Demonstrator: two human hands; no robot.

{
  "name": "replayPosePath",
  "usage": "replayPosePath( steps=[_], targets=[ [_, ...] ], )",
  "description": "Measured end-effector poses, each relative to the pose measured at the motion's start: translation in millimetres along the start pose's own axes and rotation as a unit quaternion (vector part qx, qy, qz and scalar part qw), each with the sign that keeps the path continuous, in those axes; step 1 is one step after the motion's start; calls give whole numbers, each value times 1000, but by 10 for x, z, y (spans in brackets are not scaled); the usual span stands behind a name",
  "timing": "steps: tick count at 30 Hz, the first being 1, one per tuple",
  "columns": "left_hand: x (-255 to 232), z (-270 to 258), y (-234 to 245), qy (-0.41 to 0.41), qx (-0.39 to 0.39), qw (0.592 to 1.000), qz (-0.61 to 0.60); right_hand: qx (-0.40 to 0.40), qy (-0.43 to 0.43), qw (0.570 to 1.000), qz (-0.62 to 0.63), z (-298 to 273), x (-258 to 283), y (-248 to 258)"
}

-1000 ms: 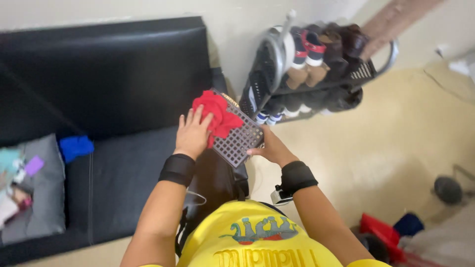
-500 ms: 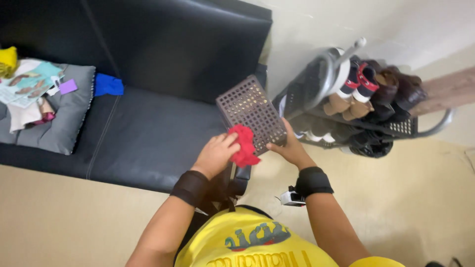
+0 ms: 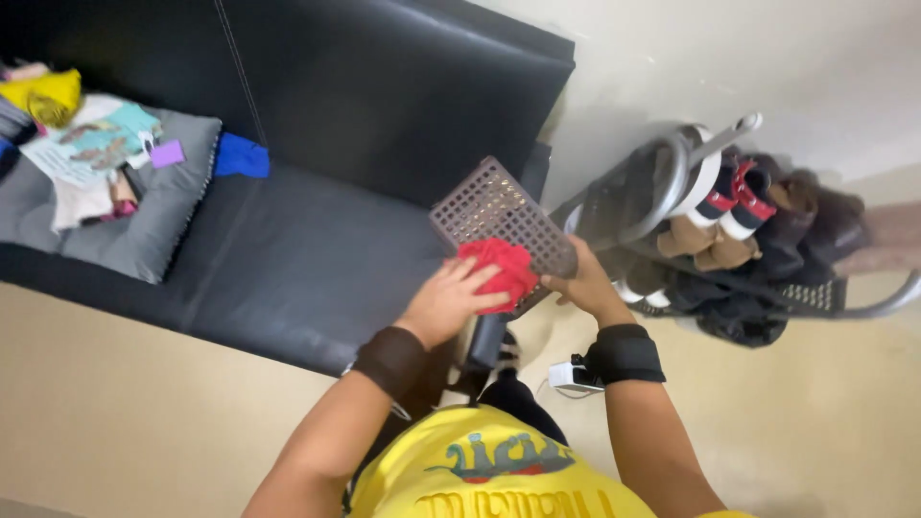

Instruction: The person cleans a white dustpan and a black trash bin using a brush, then wipes a brown plastic basket and a black electronic device with a red cloth. Finally, the person folds a white cloth on a black sofa.

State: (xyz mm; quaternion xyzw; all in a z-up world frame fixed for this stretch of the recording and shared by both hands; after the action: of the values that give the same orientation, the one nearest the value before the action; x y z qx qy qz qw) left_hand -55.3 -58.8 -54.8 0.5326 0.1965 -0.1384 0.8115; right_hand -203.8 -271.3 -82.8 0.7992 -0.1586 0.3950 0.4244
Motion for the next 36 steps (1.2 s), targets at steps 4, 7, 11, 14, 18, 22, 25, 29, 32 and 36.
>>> replayPosePath(
  steps=[4,7,11,14,18,22,25,29,32,36],
  targets=[
    [180,164,-40,53,20,997,60,74,20,996,33,399,-104,165],
    [418,192,-164,182,26,969,162,138,16,989,54,686,-153,229],
    [464,201,-271,330,-103,929,132,241,76,965,73,847,194,167],
    [5,271,-283,325,-125,931,108,254,74,964,4,820,353,146],
    [-609,445,-380,156,-111,981,32,219,76,971,-56,864,350,163],
    [-697,466,-499,82,-67,989,103,256,92,962,-20,1055,70,235],
    [-280,327,-439,181,-95,968,145,282,82,956,12,1065,39,211],
    [192,179,-381,348,-152,903,199,280,71,957,28,989,136,194],
    [135,281,-478,364,-163,894,205,293,87,952,7,1017,154,113],
    [-476,615,-656,190,-149,956,166,284,78,955,-26,1064,161,73]
  ],
)
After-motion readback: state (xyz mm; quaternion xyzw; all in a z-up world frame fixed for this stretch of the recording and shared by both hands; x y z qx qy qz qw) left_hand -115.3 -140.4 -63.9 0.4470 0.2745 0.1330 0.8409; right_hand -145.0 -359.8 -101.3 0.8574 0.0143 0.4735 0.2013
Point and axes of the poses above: each hand's wrist, its own z-axis towards the middle knuckle, its own y-axis out of the back of the hand, x = y × z, the point moved 5 cm from there along z, towards the middle knuckle, and after that the axes turned 14 degrees about -x, right-handed, at the moved point
